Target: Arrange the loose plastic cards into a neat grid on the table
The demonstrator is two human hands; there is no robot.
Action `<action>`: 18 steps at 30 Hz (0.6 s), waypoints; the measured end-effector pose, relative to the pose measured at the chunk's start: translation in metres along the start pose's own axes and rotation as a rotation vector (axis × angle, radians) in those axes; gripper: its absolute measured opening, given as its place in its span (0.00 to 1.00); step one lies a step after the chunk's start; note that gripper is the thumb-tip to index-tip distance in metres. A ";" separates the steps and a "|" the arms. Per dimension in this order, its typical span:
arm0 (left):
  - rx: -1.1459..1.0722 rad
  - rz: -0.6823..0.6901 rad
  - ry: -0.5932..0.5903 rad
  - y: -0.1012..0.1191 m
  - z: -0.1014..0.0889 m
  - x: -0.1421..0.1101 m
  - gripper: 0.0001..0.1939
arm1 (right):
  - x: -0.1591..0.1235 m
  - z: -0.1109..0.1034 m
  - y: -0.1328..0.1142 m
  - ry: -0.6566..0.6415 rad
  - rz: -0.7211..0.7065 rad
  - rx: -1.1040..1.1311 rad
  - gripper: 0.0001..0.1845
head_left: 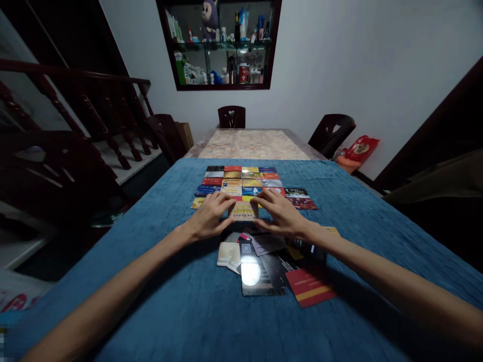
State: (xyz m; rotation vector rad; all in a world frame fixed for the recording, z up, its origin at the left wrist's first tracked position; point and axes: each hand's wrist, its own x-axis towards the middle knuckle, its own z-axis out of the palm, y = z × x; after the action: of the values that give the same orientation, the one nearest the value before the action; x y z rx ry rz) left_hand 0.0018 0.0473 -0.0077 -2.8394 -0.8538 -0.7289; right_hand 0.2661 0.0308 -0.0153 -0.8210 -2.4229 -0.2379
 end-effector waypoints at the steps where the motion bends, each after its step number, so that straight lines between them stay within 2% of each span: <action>1: -0.006 -0.007 -0.010 -0.005 -0.001 0.003 0.17 | 0.004 0.002 0.006 -0.004 -0.003 0.014 0.20; 6: -0.041 -0.033 -0.069 -0.036 -0.001 0.023 0.11 | 0.024 0.019 0.037 -0.026 0.013 0.068 0.19; 11: -0.046 -0.068 -0.095 -0.069 0.010 0.040 0.09 | 0.044 0.037 0.059 -0.088 0.111 0.078 0.14; 18: -0.030 -0.148 -0.142 -0.092 0.020 0.052 0.10 | 0.063 0.057 0.078 -0.166 0.223 0.069 0.10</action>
State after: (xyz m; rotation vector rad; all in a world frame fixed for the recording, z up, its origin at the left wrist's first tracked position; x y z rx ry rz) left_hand -0.0016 0.1549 -0.0057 -2.9075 -1.0917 -0.5638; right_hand 0.2463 0.1441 -0.0277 -1.1080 -2.4483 0.0000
